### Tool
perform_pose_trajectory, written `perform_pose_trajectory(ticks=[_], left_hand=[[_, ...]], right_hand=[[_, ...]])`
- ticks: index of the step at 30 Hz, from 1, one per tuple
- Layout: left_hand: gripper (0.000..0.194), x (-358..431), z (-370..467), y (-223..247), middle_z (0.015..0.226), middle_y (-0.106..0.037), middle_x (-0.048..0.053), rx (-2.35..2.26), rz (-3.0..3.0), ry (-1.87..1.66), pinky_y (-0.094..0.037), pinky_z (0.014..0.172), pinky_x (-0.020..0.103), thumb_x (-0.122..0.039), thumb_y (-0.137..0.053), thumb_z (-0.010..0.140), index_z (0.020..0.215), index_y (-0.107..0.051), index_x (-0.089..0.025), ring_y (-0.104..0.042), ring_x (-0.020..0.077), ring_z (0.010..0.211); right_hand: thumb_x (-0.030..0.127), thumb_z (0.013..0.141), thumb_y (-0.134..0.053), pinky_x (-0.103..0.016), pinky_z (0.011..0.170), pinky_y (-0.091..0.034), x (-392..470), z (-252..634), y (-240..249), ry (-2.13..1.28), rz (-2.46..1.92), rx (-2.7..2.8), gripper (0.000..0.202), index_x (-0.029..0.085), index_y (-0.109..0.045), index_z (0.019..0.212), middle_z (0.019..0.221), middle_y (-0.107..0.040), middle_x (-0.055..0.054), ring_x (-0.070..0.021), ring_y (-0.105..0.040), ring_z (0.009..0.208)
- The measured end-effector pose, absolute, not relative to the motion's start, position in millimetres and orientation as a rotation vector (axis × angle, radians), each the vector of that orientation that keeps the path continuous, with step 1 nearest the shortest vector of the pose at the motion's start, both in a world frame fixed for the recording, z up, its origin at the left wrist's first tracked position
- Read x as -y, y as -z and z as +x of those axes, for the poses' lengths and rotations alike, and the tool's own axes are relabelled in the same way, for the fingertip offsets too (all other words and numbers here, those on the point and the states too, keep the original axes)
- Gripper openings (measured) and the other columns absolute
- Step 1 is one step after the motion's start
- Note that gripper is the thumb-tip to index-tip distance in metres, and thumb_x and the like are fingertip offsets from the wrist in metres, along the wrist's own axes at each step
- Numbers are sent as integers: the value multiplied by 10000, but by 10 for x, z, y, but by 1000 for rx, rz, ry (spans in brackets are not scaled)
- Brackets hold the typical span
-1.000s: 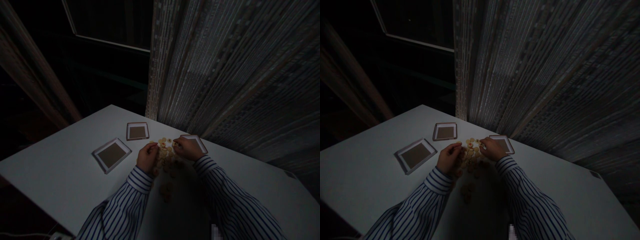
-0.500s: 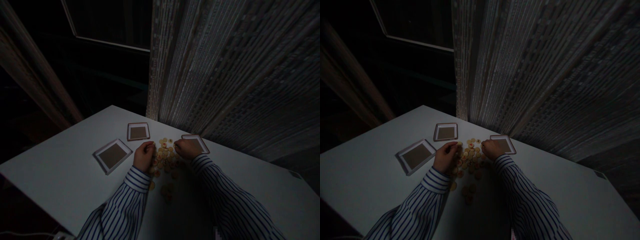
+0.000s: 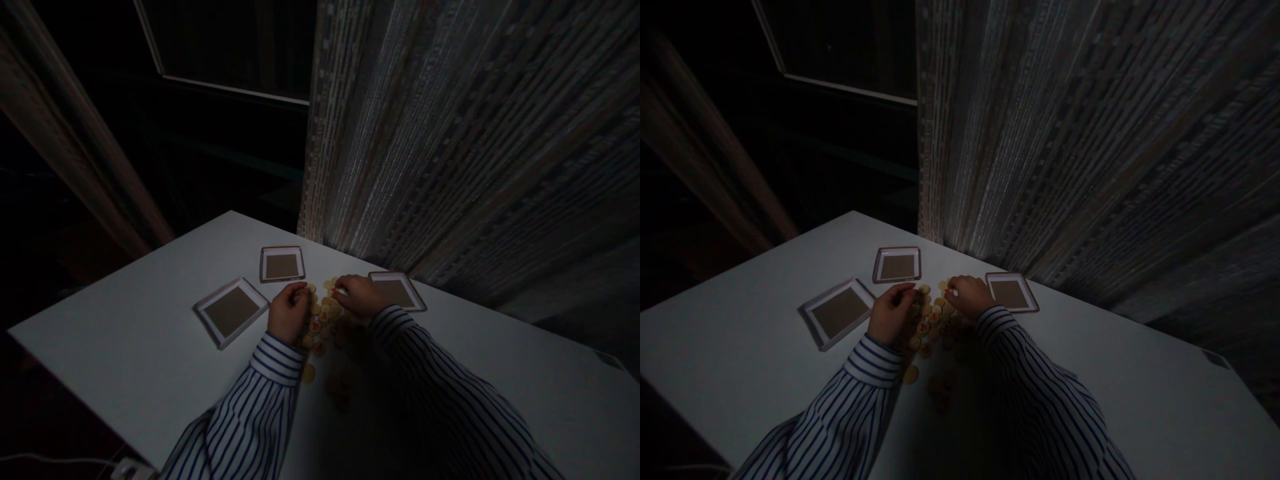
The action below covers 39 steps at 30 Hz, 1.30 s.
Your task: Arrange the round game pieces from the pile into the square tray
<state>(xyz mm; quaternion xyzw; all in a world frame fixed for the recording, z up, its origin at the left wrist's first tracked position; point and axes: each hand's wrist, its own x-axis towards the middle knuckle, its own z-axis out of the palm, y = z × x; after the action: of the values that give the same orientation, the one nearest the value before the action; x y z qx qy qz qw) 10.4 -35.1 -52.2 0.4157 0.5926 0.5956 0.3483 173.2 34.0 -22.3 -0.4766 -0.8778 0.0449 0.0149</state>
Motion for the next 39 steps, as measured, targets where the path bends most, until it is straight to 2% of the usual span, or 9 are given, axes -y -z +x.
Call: perform_pose_trajectory(ticks=[6,17,24,39], left_hand=[[254,328,91,549,685,-661,30,-1574,1095,-1544,-482,605,252,-304,-570,663,835,-644,-133,-609,144,634],[287,330,40,526,711,-655,42,-1615,1126,-1543,-477,605,257,-308,-533,673,867,-643,-129,-590,140,626],[278,340,-39,511,671,-645,32,-1699,1208,-1460,-473,615,270,-314,-525,677,850,-647,-134,-582,146,611],[231,360,-88,532,729,-670,39,-1763,1460,-1175,-472,647,280,-305,-496,725,832,-646,-166,-612,167,682]], right_hand=[[336,803,-449,-265,710,-361,-349,1681,237,-165,-1494,2730,246,194,-606,928,922,-651,-49,-182,-568,869],[331,813,-430,-259,747,-368,-389,1791,219,-139,-1588,2734,284,175,-618,959,963,-655,-80,-189,-573,911],[323,814,-432,-272,743,-374,-381,1775,232,-101,-1609,2768,288,174,-635,953,964,-660,-93,-203,-576,908],[296,836,-390,-275,744,-376,-268,1825,153,-112,-1525,2750,306,151,-630,957,957,-656,-92,-195,-576,885]])
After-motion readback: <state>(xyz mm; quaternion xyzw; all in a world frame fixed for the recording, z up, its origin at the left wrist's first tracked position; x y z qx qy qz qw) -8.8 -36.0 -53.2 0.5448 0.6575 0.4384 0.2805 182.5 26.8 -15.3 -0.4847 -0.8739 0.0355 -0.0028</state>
